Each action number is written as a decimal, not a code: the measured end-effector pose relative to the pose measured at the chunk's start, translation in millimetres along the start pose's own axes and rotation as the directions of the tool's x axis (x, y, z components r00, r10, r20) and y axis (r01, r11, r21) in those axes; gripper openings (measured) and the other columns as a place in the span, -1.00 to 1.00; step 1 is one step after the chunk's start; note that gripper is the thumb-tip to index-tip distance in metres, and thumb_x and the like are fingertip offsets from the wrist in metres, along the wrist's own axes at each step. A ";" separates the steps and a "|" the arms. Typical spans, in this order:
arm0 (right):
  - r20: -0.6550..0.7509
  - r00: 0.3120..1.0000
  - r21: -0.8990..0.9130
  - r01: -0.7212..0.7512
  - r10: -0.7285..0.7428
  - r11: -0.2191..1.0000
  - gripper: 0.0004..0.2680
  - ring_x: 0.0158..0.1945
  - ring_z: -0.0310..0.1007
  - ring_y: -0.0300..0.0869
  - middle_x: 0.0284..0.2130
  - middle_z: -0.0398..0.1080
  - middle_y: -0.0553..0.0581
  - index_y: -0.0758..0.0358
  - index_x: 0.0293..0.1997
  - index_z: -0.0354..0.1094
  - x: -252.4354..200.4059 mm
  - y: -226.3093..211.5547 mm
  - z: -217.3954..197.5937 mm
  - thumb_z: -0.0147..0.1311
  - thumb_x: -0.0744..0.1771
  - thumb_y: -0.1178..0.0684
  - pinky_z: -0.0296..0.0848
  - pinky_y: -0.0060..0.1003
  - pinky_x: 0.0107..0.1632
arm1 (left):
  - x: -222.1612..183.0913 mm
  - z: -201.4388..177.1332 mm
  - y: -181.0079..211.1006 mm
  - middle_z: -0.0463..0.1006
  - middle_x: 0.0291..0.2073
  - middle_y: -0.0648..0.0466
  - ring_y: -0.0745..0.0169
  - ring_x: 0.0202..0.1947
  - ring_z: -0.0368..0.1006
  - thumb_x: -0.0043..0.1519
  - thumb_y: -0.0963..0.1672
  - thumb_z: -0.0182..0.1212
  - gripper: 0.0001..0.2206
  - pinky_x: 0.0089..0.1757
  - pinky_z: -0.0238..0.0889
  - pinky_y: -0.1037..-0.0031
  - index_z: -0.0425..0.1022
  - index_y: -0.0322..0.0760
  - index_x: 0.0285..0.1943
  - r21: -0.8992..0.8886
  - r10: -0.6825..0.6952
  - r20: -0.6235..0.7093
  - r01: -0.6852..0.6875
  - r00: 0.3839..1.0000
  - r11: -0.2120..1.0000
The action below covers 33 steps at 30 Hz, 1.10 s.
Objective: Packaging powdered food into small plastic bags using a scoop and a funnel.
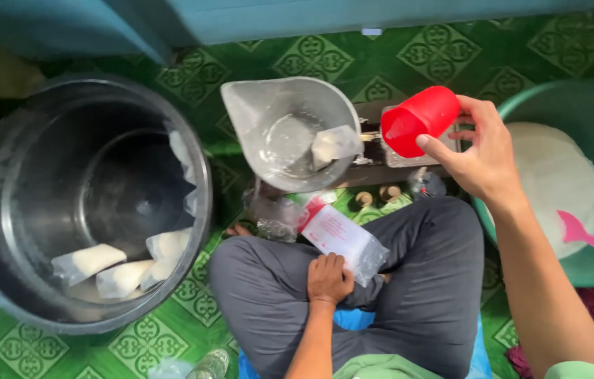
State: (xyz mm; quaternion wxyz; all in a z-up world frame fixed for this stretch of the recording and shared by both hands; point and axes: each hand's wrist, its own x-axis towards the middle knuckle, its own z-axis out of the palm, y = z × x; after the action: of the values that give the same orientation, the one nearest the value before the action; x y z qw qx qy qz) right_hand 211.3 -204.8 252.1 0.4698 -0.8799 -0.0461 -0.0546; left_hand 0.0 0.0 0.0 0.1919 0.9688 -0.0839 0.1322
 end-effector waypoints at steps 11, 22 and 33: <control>0.074 0.982 -0.193 0.184 -0.172 0.964 -0.48 -0.04 0.32 0.04 -0.06 0.19 0.37 0.58 0.17 0.17 18.0 -30.1 47.2 0.33 0.16 0.16 0.38 -0.14 -0.01 | 5.5 -9.9 -2.3 0.34 -0.38 0.03 0.07 -0.42 0.20 -0.03 -0.14 0.09 -0.87 -0.29 0.12 0.38 0.36 -0.21 -0.33 -0.080 0.009 -0.070 -0.015 0.997 0.997; 0.092 0.948 -0.275 0.319 -0.306 0.907 -0.41 -0.02 0.29 0.08 -0.04 0.18 0.39 0.57 0.19 0.15 17.1 -39.0 61.3 0.40 0.11 0.15 0.38 -0.11 -0.01 | 4.3 -6.2 -3.5 0.33 -0.39 0.03 0.08 -0.42 0.19 -0.03 -0.14 0.09 -0.88 -0.29 0.10 0.39 0.34 -0.22 -0.34 -0.090 0.002 -0.090 -0.010 0.996 0.996; 0.073 0.932 -0.301 0.359 -0.354 0.883 -0.38 -0.02 0.29 0.09 0.01 0.17 0.40 0.55 0.22 0.13 15.9 -42.8 69.3 0.40 0.08 0.22 0.39 -0.10 0.00 | 2.9 -5.0 -4.5 0.32 -0.40 0.02 0.08 -0.43 0.17 -0.03 -0.14 0.09 -0.86 -0.29 0.10 0.38 0.33 -0.22 -0.33 -0.109 0.008 -0.071 -0.016 0.997 0.994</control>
State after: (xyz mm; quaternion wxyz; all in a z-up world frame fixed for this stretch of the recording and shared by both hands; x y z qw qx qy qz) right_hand 225.0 -122.9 251.3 0.3077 -0.9193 -0.2017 -0.1396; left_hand 2.6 5.8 3.7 0.2466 0.9512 -0.0901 0.1624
